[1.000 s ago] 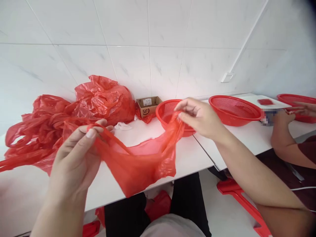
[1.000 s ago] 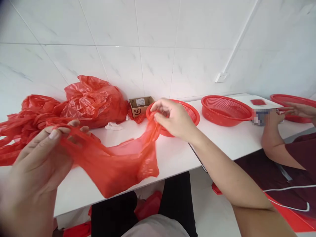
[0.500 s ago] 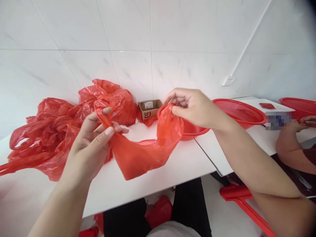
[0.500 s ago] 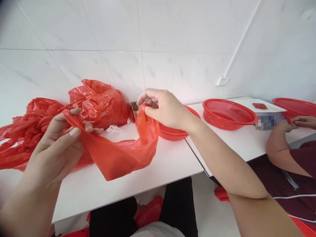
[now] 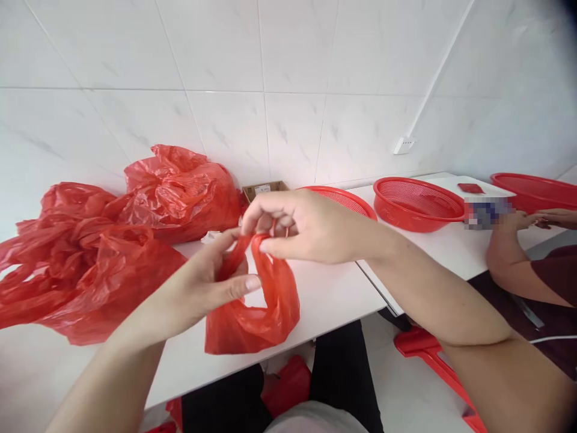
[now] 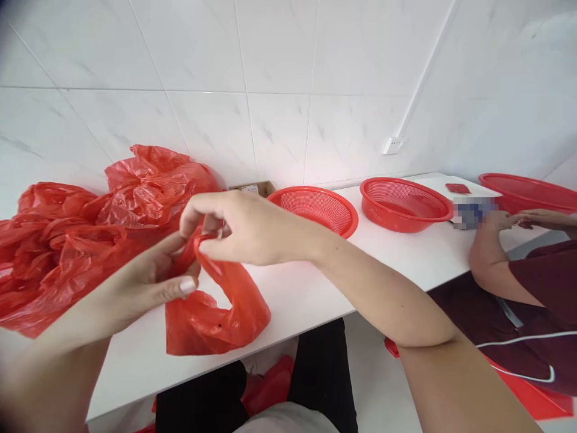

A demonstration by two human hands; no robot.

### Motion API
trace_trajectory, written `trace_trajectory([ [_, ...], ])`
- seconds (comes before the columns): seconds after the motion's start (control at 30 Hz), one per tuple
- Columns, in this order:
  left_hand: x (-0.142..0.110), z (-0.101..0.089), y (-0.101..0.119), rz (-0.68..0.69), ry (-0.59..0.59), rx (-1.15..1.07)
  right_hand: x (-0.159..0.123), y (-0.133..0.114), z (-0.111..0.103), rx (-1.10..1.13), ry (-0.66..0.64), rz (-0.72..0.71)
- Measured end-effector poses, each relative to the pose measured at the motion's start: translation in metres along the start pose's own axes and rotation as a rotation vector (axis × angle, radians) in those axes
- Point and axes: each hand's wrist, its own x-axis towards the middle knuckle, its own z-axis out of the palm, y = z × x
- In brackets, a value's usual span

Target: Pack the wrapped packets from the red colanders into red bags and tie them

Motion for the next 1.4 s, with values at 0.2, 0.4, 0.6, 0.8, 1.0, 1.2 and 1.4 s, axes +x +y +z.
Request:
trace_trajectory([
  [0.2, 0.006, 0.015, -0.005, -0.021, 0.085, 0.053, 0.006, 0.001, 0.024, 0.093, 0.059, -0.060],
  [0.4, 0.009, 0.008, -0.020, -0.231, 0.260, -0.161, -0.001, 0.041, 0.024, 0.026, 0.051, 0.059],
  [0.6, 0.011, 0.009, -0.015, -0.143, 0.093, -0.307, -0.018, 0.028, 0.038, 0.049, 0.260, -0.021],
  [0.8, 0.007, 0.001, -0.009, 0.012, -0.003, 0.042, -0.028, 0.028, 0.059, 0.116, 0.299, -0.152],
  [1.0, 0.006, 0.009, -0.027, 0.099, 0.193, 0.457, -0.021, 0.090, 0.081, 0.412, 0.267, 0.222],
  [1.2, 0.010, 0.019, -0.051, 0.391, 0.471, 0.749, -0.023, 0.095, 0.088, 0.634, 0.091, 0.251],
  [1.4, -0.009, 0.009, -0.064, 0.296, 0.396, 0.751, -0.030, 0.101, 0.077, 0.234, 0.376, 0.245],
])
